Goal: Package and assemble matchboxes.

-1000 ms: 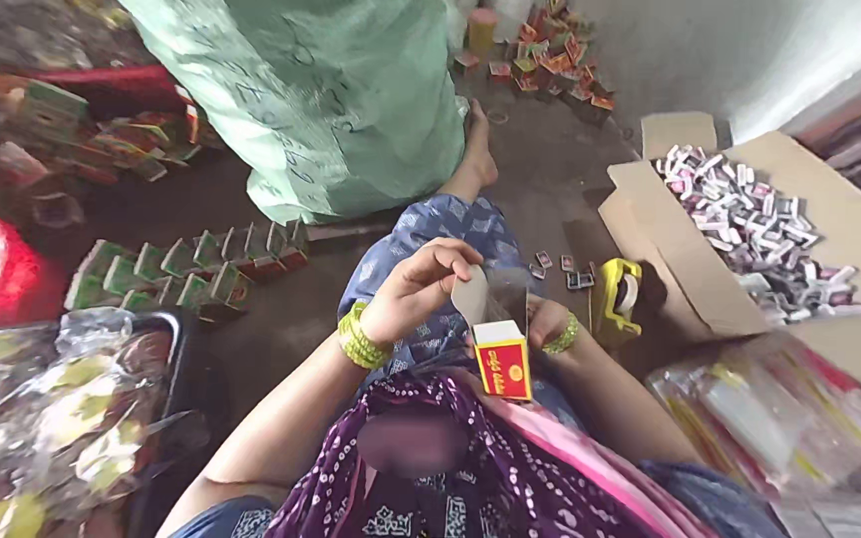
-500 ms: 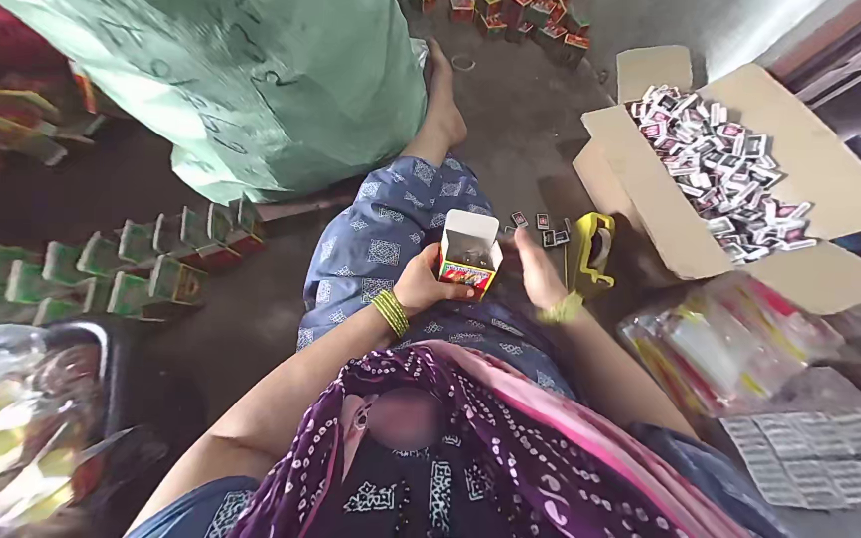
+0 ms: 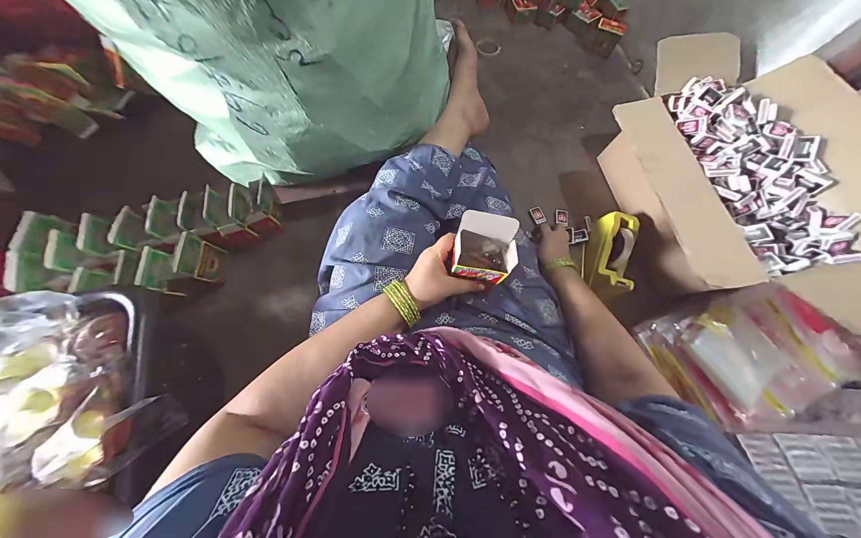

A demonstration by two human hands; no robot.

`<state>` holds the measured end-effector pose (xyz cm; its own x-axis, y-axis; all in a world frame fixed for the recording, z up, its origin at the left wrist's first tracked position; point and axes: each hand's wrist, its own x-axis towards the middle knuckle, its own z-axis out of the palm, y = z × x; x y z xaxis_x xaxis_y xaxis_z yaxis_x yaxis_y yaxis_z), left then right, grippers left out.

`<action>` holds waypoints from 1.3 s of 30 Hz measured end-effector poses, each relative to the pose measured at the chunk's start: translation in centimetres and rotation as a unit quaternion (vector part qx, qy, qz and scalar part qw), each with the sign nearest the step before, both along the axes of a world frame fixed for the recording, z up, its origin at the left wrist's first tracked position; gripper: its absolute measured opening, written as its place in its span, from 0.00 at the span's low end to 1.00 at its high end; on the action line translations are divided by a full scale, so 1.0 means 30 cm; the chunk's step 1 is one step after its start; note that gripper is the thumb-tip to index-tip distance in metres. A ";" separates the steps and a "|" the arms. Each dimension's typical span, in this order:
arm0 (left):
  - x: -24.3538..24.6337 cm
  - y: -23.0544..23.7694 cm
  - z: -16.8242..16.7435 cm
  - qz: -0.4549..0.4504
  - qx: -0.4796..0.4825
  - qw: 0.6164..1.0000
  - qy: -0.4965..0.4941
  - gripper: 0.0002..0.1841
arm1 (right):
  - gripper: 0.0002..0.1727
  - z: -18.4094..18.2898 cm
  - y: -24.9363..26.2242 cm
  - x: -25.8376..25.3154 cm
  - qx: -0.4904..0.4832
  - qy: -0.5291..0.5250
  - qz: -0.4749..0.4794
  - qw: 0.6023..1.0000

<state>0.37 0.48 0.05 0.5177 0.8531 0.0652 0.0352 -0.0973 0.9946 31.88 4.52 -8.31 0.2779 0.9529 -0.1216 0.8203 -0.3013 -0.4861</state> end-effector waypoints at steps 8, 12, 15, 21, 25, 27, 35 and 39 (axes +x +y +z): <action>0.011 0.003 -0.004 0.020 -0.032 0.999 0.024 0.43 | 0.21 0.222 -0.172 -0.055 0.132 0.223 -0.021 0.966; 0.011 -0.002 -0.007 0.018 -0.011 0.999 0.034 0.41 | 0.23 0.502 -0.280 -0.212 0.239 0.285 0.106 0.922; 0.014 -0.012 0.004 0.022 0.010 0.999 0.044 0.41 | 0.16 0.588 -0.315 -0.315 0.237 0.217 0.189 0.928; 0.000 -0.028 0.008 0.019 0.065 0.992 0.105 0.41 | 0.12 0.545 -0.309 -0.453 0.245 0.036 0.250 0.936; -0.004 -0.026 0.006 0.013 0.079 0.989 0.125 0.40 | 0.12 0.537 -0.320 -0.494 0.272 -0.012 0.245 0.931; -0.003 -0.023 0.003 0.004 0.091 0.987 0.129 0.38 | 0.12 0.520 -0.323 -0.495 0.297 -0.047 0.270 0.915; -0.001 -0.019 -0.011 -0.020 0.093 0.980 0.173 0.31 | 0.24 0.473 -0.324 -0.478 0.202 -0.177 0.380 0.885; -0.002 -0.028 0.003 0.014 0.095 0.990 0.105 0.47 | 0.18 0.470 -0.314 -0.422 0.342 -0.066 0.295 0.890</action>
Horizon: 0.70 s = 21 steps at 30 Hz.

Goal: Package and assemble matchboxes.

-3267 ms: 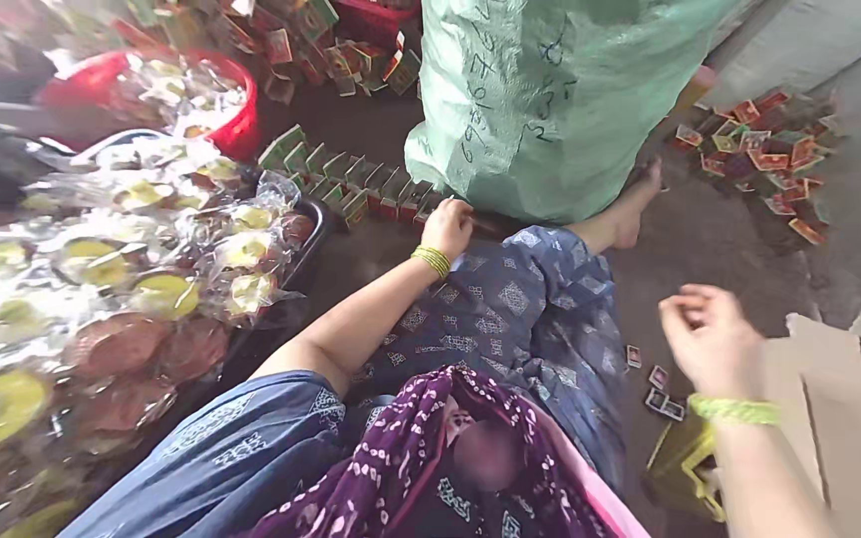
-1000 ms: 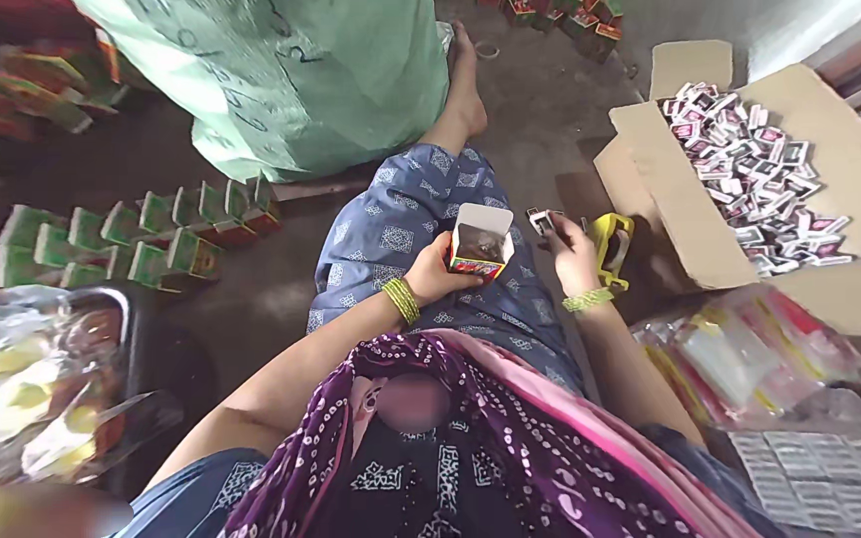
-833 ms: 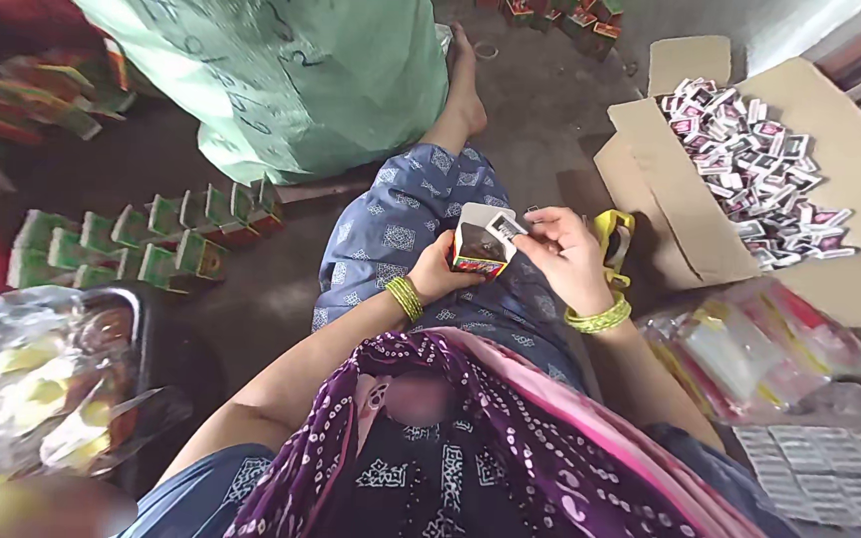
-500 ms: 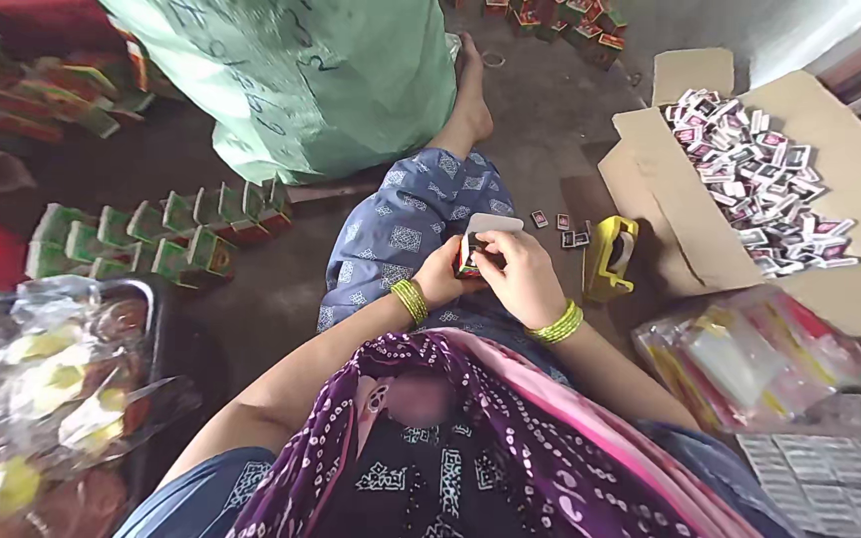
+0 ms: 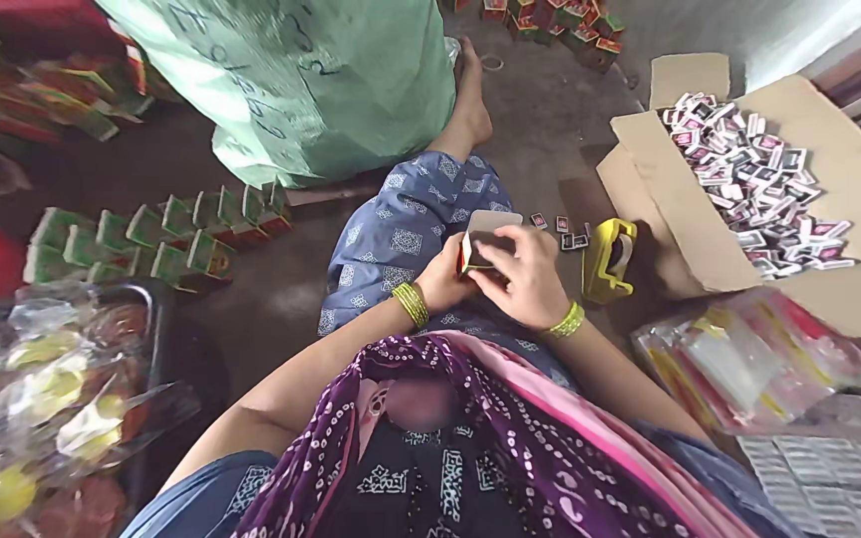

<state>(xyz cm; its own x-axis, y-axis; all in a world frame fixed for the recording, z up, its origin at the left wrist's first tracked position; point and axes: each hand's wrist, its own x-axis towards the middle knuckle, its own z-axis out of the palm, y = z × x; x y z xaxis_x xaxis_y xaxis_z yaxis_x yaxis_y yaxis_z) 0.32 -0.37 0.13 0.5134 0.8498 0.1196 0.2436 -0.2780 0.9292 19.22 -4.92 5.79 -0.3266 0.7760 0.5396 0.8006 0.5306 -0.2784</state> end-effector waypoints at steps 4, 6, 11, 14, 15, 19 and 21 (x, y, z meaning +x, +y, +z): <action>0.003 -0.004 -0.013 0.031 0.064 0.989 -0.131 0.65 | 0.36 -0.038 0.004 0.082 -0.049 0.232 -0.019 0.971; 0.006 -0.006 -0.011 0.014 0.070 0.982 -0.176 0.63 | 0.39 -0.067 0.002 0.106 -0.137 0.319 0.022 0.938; 0.000 -0.022 0.001 -0.046 0.061 0.976 -0.205 0.42 | 0.32 -0.114 -0.007 0.099 -0.218 0.373 0.135 0.892; -0.005 -0.028 -0.006 -0.080 0.033 0.972 -0.218 0.34 | 0.19 -0.152 0.005 0.090 -0.190 0.363 0.160 0.898; -0.004 -0.030 -0.008 -0.091 0.024 0.972 -0.216 0.33 | 0.18 -0.161 0.010 0.089 -0.178 0.349 0.155 0.907; 0.001 -0.015 -0.017 -0.132 -0.017 0.971 -0.197 0.34 | 0.12 -0.134 0.011 0.088 -0.181 0.379 0.092 0.903; 0.002 -0.008 -0.016 -0.123 -0.034 0.978 -0.163 0.39 | 0.13 -0.086 0.004 0.093 -0.220 0.459 0.071 0.857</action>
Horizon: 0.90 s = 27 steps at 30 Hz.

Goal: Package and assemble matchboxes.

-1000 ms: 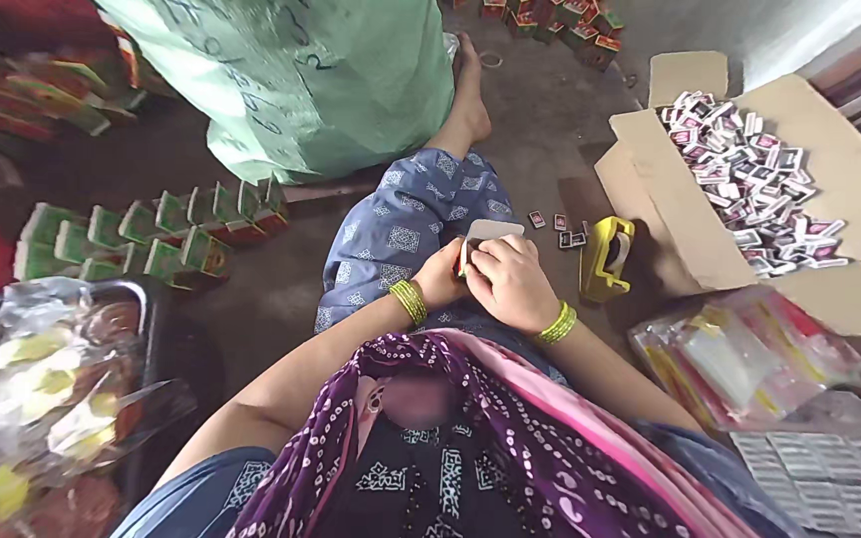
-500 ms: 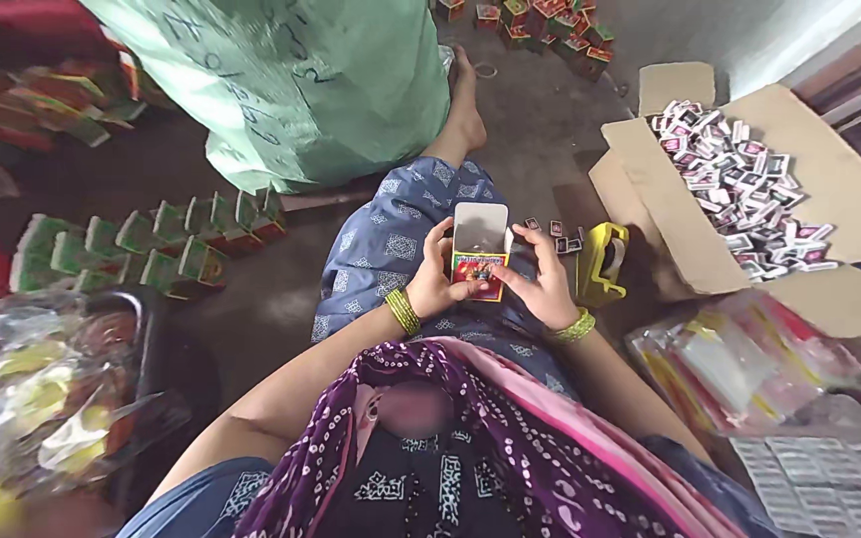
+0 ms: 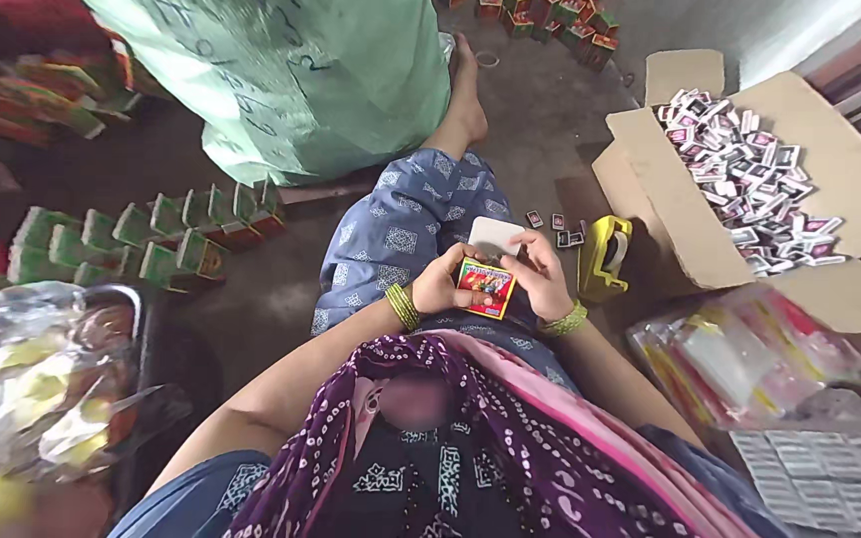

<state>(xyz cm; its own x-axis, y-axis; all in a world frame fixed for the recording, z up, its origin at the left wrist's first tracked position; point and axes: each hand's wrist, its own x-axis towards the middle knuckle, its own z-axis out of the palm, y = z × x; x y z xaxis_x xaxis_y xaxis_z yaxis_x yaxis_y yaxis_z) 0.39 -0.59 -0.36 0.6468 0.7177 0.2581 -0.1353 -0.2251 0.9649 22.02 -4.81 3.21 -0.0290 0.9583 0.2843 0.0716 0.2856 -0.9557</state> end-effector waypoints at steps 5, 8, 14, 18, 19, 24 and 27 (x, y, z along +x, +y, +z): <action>0.014 0.000 -0.016 0.026 -0.020 0.999 -0.001 0.55 | 0.14 0.083 -0.005 0.023 -0.079 0.004 0.028 0.997; 0.013 -0.003 -0.029 0.023 -0.010 1.000 0.000 0.57 | 0.12 0.094 -0.003 0.016 -0.012 -0.120 0.076 0.990; 0.000 -0.005 -0.009 0.000 0.029 0.999 0.030 0.58 | 0.13 0.137 -0.013 0.033 0.186 -0.354 0.129 0.907; 0.004 -0.009 -0.007 -0.009 0.034 0.999 0.033 0.58 | 0.14 0.145 -0.025 0.029 0.230 -0.414 0.135 0.870; 0.003 -0.010 -0.004 -0.009 0.033 0.999 0.037 0.58 | 0.14 0.143 -0.026 0.027 0.237 -0.418 0.131 0.867; -0.002 -0.009 0.012 -0.020 0.008 0.999 0.049 0.58 | 0.09 0.148 -0.008 0.041 0.216 -0.352 0.121 0.903; -0.003 -0.009 0.008 -0.025 0.018 0.999 0.038 0.56 | 0.08 0.155 0.000 0.049 0.203 -0.345 0.138 0.906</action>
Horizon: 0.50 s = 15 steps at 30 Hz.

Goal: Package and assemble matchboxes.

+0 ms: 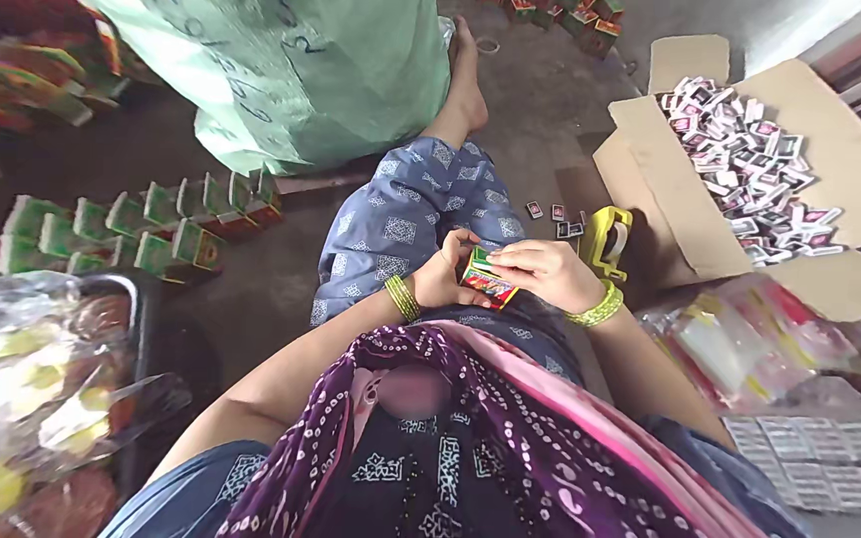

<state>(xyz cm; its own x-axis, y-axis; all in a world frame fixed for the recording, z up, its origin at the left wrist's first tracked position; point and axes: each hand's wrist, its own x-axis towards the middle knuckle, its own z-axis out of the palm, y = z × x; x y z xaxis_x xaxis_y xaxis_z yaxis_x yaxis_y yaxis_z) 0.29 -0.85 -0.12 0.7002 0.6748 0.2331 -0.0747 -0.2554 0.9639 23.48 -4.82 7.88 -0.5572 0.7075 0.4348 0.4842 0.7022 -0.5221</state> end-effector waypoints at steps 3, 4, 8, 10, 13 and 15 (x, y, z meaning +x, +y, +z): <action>0.004 0.007 -0.011 -0.006 0.017 1.000 -0.017 0.55 | 0.09 0.008 0.001 -0.003 -0.004 -0.042 0.012 0.999; 0.005 0.007 -0.014 -0.005 0.022 1.000 -0.021 0.55 | 0.10 0.010 0.001 -0.005 0.000 -0.056 0.016 0.998; 0.002 0.003 -0.018 0.010 0.019 1.000 -0.012 0.55 | 0.16 0.001 -0.011 -0.009 -0.002 -0.071 0.019 0.997; 0.001 0.005 -0.025 0.010 0.010 1.000 -0.023 0.55 | 0.18 -0.019 -0.023 -0.005 -0.006 -0.063 0.006 0.998; 0.005 0.003 -0.026 0.031 -0.014 0.999 -0.019 0.54 | 0.16 -0.079 -0.065 -0.005 0.030 -0.025 -0.062 0.997; 0.006 0.004 -0.021 0.039 -0.039 0.998 -0.011 0.54 | 0.12 -0.130 -0.100 -0.021 0.059 0.027 -0.130 0.989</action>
